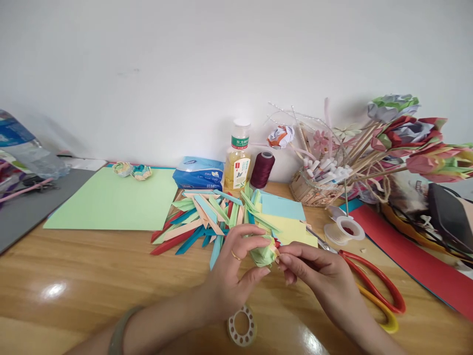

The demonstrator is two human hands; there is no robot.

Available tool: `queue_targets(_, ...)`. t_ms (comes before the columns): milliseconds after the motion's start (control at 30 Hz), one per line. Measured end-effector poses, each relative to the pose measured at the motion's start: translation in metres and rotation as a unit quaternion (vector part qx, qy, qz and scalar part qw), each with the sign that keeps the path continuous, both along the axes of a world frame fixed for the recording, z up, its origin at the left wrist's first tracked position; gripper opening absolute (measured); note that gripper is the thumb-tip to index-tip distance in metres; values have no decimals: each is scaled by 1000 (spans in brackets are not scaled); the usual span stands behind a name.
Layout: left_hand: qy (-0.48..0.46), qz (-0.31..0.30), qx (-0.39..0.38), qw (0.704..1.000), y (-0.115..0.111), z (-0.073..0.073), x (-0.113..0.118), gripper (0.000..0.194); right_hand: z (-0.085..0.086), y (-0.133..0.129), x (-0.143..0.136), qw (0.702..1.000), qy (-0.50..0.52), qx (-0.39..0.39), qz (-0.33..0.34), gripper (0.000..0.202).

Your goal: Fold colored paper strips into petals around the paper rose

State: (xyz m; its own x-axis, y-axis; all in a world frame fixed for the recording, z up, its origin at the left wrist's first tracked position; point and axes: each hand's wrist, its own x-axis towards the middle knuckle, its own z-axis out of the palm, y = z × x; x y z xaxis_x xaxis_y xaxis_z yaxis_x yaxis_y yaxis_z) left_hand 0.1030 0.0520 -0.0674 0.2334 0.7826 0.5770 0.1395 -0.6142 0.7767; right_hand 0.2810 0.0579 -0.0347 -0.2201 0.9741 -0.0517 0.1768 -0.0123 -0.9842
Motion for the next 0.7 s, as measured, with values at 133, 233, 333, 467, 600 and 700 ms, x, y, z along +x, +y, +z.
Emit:
queue_targets(133,0,2,3,1000,0,0,0,36,2,0,0,1000,-16,8,8,32)
queue_targets(233,-9,-1,-5,1000,0,1,0,36,5,1,0,1000,-11,2,21,32)
queue_targets(333,-13,-4,-11,1000,-1,2,0,35,6,1,0,1000,2,-11,26,30)
queue_targets(467,-8,0,-1,1000,-1,1,0,34,6,2,-1,1000,3,-28,12,32)
queue_targets(600,-5,0,-3,1000,-1,0,1,34,3,2,-1,1000,-6,-19,9,33)
queue_targets(700,-6,-4,-3,1000,-1,1,1,34,1,2,0,1000,-10,-14,8,33)
